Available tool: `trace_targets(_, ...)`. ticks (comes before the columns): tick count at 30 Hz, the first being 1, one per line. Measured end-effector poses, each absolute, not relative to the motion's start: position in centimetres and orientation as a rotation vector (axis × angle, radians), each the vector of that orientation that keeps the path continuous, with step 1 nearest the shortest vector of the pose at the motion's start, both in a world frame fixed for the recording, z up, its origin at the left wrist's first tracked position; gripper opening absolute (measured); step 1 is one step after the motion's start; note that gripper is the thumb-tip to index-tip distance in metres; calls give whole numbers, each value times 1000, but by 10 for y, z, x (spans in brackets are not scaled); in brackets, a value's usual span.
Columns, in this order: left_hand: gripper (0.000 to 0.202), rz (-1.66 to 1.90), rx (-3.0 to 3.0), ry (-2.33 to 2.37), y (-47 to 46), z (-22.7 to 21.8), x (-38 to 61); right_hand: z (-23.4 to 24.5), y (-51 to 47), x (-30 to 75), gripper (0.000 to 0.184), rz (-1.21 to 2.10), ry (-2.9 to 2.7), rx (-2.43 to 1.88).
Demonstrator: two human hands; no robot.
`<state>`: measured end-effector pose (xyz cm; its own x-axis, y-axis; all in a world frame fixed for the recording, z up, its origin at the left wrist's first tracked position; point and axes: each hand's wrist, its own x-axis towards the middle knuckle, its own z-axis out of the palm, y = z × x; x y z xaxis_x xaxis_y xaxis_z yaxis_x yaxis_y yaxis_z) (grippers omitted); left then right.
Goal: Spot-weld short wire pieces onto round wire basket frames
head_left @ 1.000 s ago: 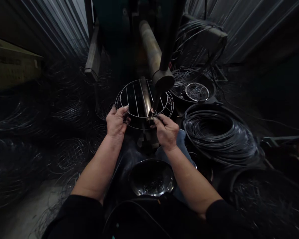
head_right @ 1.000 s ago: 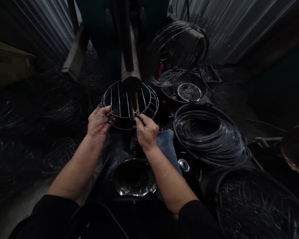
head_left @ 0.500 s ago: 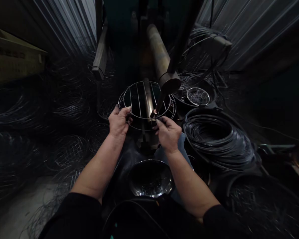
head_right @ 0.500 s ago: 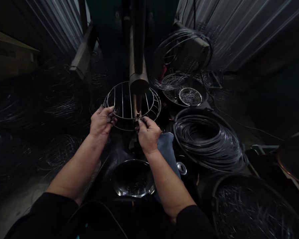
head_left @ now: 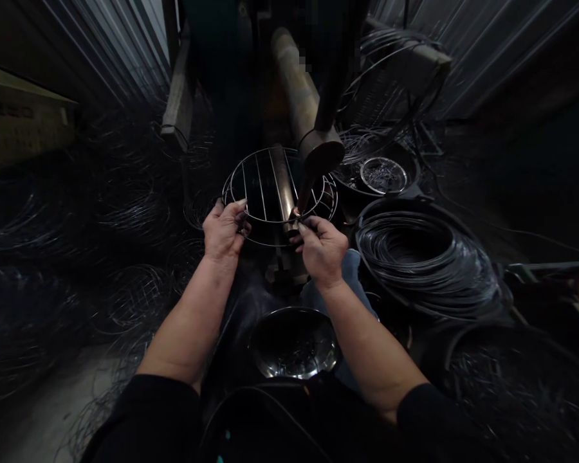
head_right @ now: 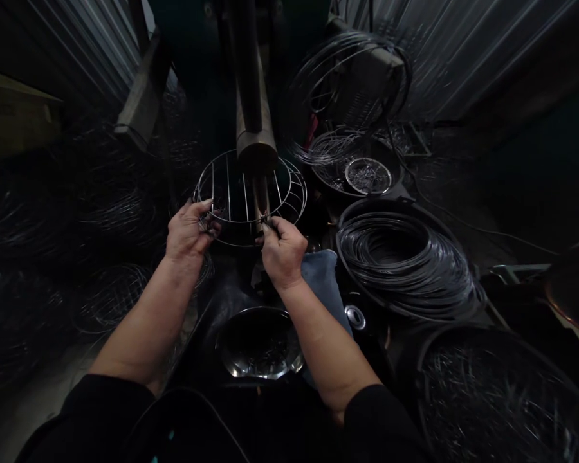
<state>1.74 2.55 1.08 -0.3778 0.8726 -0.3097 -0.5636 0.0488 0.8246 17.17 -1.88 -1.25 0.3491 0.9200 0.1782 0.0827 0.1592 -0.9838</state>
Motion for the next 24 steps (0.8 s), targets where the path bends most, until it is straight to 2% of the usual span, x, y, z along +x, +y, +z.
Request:
trace_targets(8,43,1594,350,1175,30,8,18,-9,-14,173,12,785,-1062,-1278)
trace_targets(16,40,1586,334,1197,33,7,19,0,-12,177,16,872,-1038,-1306)
trace_targets(24,36,1584,356,1204,32,9,19,-3,-25,196,22,970,-1243,-1317)
